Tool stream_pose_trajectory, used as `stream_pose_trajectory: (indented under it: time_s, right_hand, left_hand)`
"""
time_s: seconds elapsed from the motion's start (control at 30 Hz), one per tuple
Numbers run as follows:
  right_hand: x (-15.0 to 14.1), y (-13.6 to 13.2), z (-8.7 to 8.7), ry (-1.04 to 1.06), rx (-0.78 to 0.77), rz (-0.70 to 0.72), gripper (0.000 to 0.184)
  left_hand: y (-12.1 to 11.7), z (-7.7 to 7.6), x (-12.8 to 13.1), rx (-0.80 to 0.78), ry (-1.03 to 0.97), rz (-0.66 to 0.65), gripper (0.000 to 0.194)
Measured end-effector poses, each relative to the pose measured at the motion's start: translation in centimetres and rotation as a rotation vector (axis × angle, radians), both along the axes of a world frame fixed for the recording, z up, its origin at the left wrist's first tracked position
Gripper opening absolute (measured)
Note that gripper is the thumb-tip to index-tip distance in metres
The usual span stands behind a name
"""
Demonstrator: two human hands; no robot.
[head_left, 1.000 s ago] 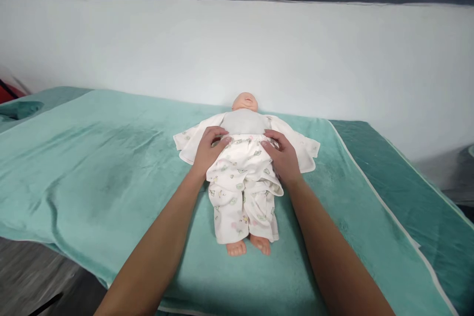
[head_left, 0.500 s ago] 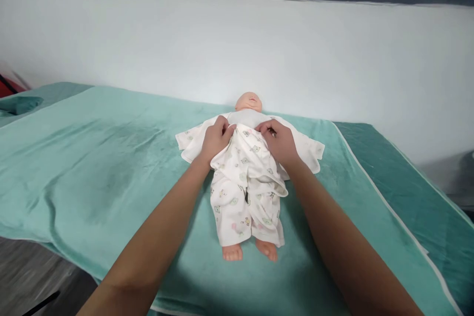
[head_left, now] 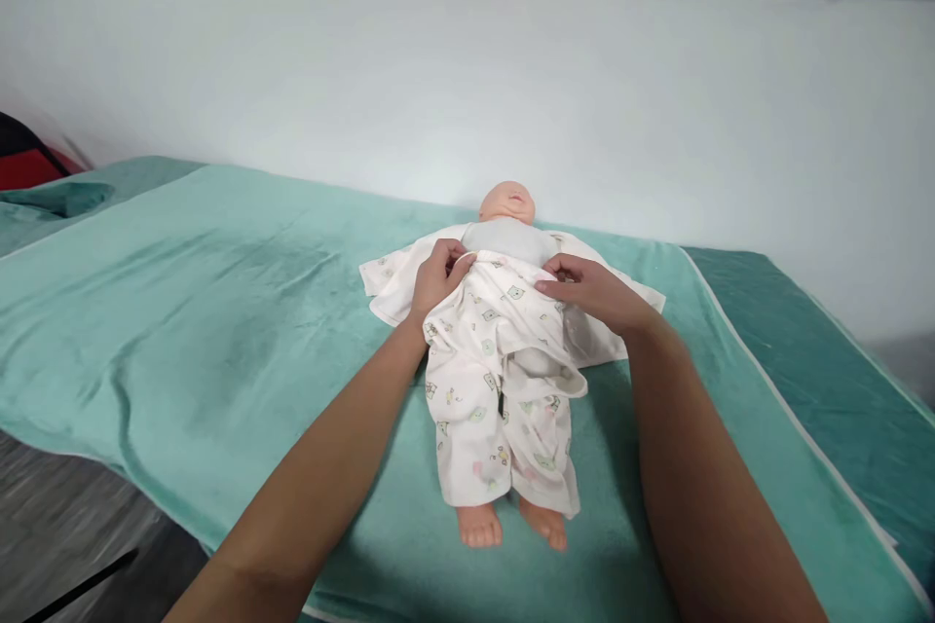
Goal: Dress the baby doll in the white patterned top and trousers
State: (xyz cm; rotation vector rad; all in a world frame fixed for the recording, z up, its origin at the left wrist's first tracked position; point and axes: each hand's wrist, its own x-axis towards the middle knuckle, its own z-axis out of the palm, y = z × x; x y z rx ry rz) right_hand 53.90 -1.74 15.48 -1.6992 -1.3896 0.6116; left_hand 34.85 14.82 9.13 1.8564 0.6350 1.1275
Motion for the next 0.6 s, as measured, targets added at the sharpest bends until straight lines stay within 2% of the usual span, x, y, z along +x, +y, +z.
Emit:
stream_pose_trajectory:
  time_s: [0.2, 0.3, 0.4, 0.5, 0.6]
  right_hand:
    - [-0.6, 1.4, -1.6, -0.013, 0.392, -0.02, 0.026]
    - [-1.1, 2.6, -2.0, 0.038, 0.39, -0.03, 0.023]
    - [-1.3, 3.7, -1.9, 0.03, 0.356, -0.107, 0.023]
    - [-1.3, 4.9, -1.3, -0.139, 0.315, -0.198, 0.017]
    - [-1.2, 6.4, -0.8, -0.313, 0.256, -0.262, 0.015]
  left_hand:
    - [0.0, 1.4, -0.2, 0.207, 0.065, -0.133, 0.026]
    - [-0.4, 2.3, 0.0, 0.232, 0.133, -0.18, 0.024]
    - [-0.6, 3.2, 0.2, 0.269, 0.215, -0.15, 0.02]
    - [-0.2, 3.6, 0.7, 0.243, 0.239, -0.063, 0.018]
    - [1.3, 3.1, 1.6, 0.104, 0.183, 0.039, 0.02]
